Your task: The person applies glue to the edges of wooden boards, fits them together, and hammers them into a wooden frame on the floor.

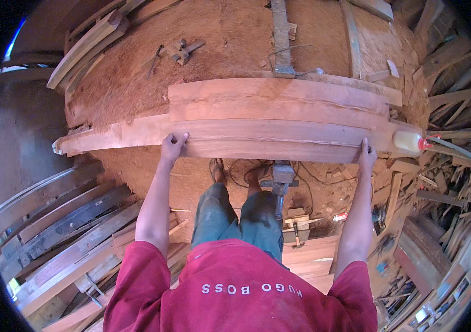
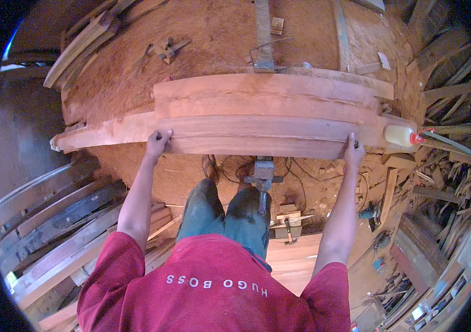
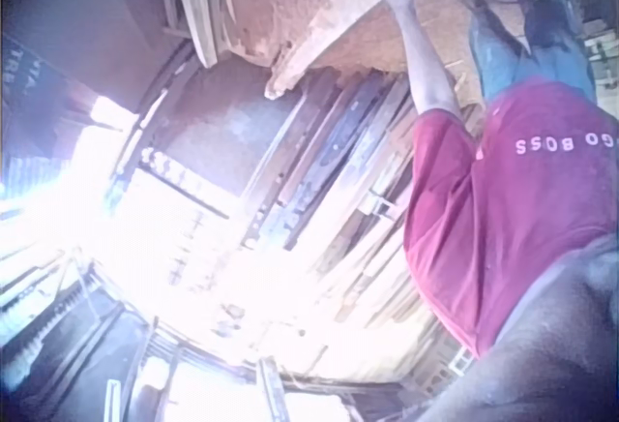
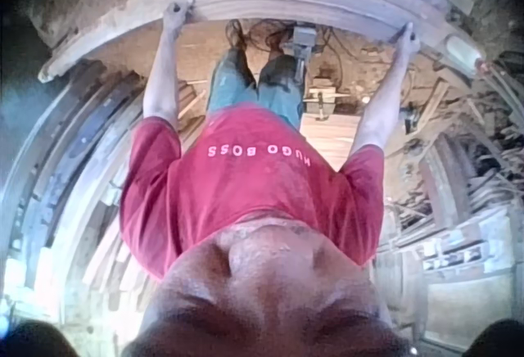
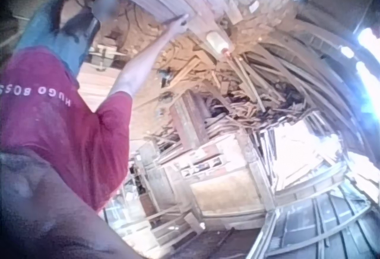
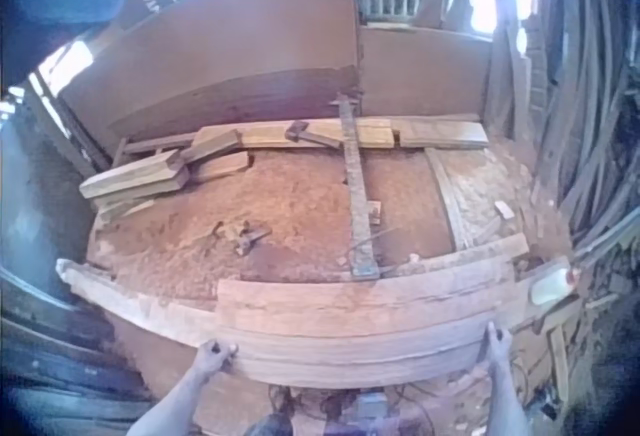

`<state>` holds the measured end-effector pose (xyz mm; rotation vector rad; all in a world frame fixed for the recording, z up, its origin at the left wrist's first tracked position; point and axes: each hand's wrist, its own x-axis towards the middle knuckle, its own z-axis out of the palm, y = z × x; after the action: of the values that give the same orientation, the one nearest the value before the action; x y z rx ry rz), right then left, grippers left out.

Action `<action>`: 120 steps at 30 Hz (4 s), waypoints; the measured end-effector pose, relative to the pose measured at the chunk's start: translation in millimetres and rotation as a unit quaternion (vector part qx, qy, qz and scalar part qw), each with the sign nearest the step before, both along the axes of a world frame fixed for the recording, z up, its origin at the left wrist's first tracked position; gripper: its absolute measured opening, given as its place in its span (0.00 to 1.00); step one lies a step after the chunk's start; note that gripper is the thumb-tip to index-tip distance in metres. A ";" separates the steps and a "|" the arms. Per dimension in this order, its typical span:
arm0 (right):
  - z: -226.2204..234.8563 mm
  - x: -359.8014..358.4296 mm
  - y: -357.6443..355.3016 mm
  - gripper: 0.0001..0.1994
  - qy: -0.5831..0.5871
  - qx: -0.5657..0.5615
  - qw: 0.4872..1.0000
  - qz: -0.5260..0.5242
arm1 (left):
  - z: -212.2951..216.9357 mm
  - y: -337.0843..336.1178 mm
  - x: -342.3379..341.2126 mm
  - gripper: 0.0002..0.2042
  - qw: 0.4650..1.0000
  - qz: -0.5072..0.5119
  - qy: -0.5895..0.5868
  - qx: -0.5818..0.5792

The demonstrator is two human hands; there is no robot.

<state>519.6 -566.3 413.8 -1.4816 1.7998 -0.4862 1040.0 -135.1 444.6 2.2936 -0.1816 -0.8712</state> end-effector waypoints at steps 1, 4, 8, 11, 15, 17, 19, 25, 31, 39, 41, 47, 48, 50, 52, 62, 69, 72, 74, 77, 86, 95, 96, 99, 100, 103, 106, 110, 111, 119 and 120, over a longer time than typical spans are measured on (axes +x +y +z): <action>2.3 5.4 2.0 0.28 -0.014 -0.007 1.000 -0.001 | -3.4 4.9 2.6 0.19 1.000 -0.001 -0.003 0.005; 3.7 3.7 4.4 0.28 -0.030 -0.037 0.999 -0.011 | -5.5 -0.9 1.9 0.20 1.000 -0.015 -0.004 0.006; 0.9 -3.5 4.0 0.27 -0.011 -0.051 0.998 -0.018 | -11.0 -3.7 1.5 0.20 0.998 -0.034 -0.032 0.035; 1.7 -0.1 3.5 0.26 0.000 -0.090 0.996 -0.015 | -5.5 -5.8 -3.8 0.20 1.000 -0.019 -0.005 -0.006; 10.4 2.5 0.5 0.25 0.008 -0.027 0.999 -0.031 | 5.7 -14.0 -5.2 0.19 0.999 -0.034 -0.016 0.022; 10.1 3.0 1.8 0.25 -0.015 -0.054 0.998 -0.016 | 7.2 -15.1 -9.2 0.19 0.999 -0.035 -0.027 0.011; 8.5 -1.5 7.1 0.24 -0.021 -0.067 0.997 -0.017 | 9.6 -12.9 -13.5 0.19 0.999 -0.039 -0.034 0.007; 10.8 10.0 6.0 0.25 -0.047 -0.049 0.997 -0.036 | 9.9 -10.2 -3.3 0.18 0.997 -0.057 -0.033 0.046; 15.0 2.5 0.3 0.27 0.057 -0.012 0.998 0.014 | 10.4 -13.9 -3.9 0.18 0.999 -0.040 -0.018 0.014; -22.0 -36.3 126.6 0.20 0.003 -0.210 0.965 -0.159 | 13.4 -5.9 -4.1 0.18 0.998 -0.057 -0.007 0.015; -59.1 -48.2 217.3 0.18 0.010 -0.104 0.984 -0.143 | 13.5 -1.8 -1.9 0.18 0.997 -0.071 0.007 0.018; -112.0 40.5 400.8 0.26 -0.079 -0.033 0.993 0.079 | -4.9 22.3 14.6 0.18 0.996 -0.081 0.040 -0.019; -116.5 50.8 417.4 0.28 -0.121 -0.081 0.983 0.108 | -5.9 21.0 13.4 0.18 0.995 -0.092 0.030 -0.018; -160.7 46.4 455.8 0.26 0.074 0.051 0.993 0.081 | -12.4 -5.9 3.1 0.18 0.989 -0.133 0.061 -0.035; -119.2 110.0 450.6 0.19 0.055 0.160 0.978 -0.124 | -12.5 15.9 15.8 0.18 0.991 -0.115 0.062 -0.036; 94.8 100.6 465.7 0.23 -0.618 0.144 0.750 -0.185 | -1.7 33.8 22.5 0.19 0.973 -0.185 0.116 -0.070; 2.9 23.7 397.1 0.28 -0.341 0.006 0.890 -0.303 | 2.6 43.2 12.8 0.33 0.980 -0.192 0.038 -0.019; -67.7 61.4 451.2 0.24 -0.266 0.201 0.922 -0.198 | -2.4 51.3 8.0 0.35 0.971 -0.237 0.022 -0.027; -54.9 113.2 485.9 0.22 -0.395 0.267 0.860 -0.184 | 3.9 77.1 9.0 0.33 0.968 -0.247 -0.013 -0.033; 71.1 87.7 453.9 0.22 -0.486 0.265 0.816 -0.167 | 3.7 118.3 11.7 0.32 0.964 -0.255 -0.056 0.042; -22.2 89.9 457.2 0.23 -0.428 0.295 0.832 -0.196 | 19.9 107.6 -17.5 0.31 0.887 -0.426 -0.144 0.109; 19.9 59.1 410.4 0.21 -0.476 0.164 0.821 -0.268 | 40.2 94.7 -54.5 0.29 0.824 -0.525 -0.157 0.142; -11.0 71.8 429.4 0.20 -0.434 0.220 0.841 -0.235 | 39.5 87.3 -58.2 0.29 0.822 -0.533 -0.155 0.128; 52.9 85.7 450.2 0.20 -0.558 0.351 0.746 -0.093 | 38.3 112.1 -52.3 0.28 0.840 -0.506 -0.145 0.135; 91.6 80.4 438.0 0.20 -0.623 0.362 0.690 -0.065 | 39.0 109.8 -53.3 0.28 0.842 -0.501 -0.143 0.136; 76.3 48.4 401.0 0.22 -0.507 0.075 0.832 -0.212 | 43.3 98.5 -57.4 0.27 0.837 -0.513 -0.140 0.125; -30.0 57.4 431.0 0.22 -0.417 0.080 0.867 -0.262 | 39.6 83.1 -65.8 0.26 0.814 -0.549 -0.161 0.095; 61.8 85.1 446.5 0.22 -0.609 0.277 0.740 -0.063 | 41.3 113.9 -49.3 0.25 0.845 -0.500 -0.149 0.119; 69.2 58.5 430.1 0.23 -0.632 0.235 0.738 -0.037 | 40.4 113.5 -45.3 0.24 0.844 -0.501 -0.156 0.112; -7.2 110.4 456.2 0.22 -0.507 0.272 0.810 -0.112 | 37.3 122.2 -36.9 0.24 0.840 -0.507 -0.156 0.114; 49.3 121.2 455.0 0.20 -0.587 0.319 0.739 -0.089 | 36.6 139.3 -32.3 0.24 0.845 -0.498 -0.150 0.124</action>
<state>640.9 -111.4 463.0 -0.2841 0.8669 -0.6070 1007.8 4.2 481.2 2.5177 -1.5895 -1.0228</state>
